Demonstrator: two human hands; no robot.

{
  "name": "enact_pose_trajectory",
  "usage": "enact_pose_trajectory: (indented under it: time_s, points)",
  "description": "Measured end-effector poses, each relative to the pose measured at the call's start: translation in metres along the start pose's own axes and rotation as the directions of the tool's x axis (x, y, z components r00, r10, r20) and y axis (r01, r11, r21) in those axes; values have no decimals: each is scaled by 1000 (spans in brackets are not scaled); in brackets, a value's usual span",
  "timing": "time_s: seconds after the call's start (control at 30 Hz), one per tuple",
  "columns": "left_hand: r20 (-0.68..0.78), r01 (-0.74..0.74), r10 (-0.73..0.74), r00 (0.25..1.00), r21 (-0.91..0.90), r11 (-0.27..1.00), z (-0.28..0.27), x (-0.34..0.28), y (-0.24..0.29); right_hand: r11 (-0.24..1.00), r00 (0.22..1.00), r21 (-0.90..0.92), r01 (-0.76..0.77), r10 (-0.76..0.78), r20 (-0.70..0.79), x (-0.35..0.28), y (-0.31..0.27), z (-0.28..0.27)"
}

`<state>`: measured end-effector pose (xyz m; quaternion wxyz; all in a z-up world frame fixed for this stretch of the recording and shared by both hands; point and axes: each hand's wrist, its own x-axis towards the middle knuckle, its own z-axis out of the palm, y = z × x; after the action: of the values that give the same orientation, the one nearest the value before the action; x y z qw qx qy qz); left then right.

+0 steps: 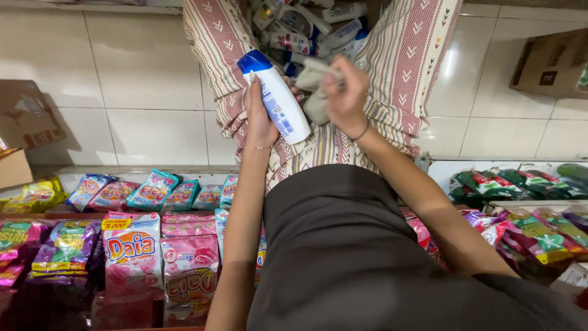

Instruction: Cleaning and organizing shampoo bottles on a store shelf.

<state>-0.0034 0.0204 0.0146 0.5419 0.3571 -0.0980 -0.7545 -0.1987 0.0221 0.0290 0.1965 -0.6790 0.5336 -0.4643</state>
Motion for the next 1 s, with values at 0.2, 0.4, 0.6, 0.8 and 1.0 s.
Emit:
enact_pose_trajectory:
  time_s: [0.2,0.4,0.6,0.8,1.0]
  points:
    - [163,101,-43,986,-368,924,-23,13,-2,819,974,543,-184,79,211,-7,-64,-40]
    - [265,92,40,963,-465,881,-17,15,3,992,886,59,113,-127,446,-3,-88,-33]
    - [287,38,63,956,-335,941,-22,21,0,984,877,-177,-18,100,469,10,-89,-12]
    - [169,12,37,985,-283,959,-34,32,-4,969,903,-146,198,-123,412,2,-71,1]
    - [233,84,-18,972,-279,957,-29,32,-1,971,905,-159,179,-100,414,0,-68,1]
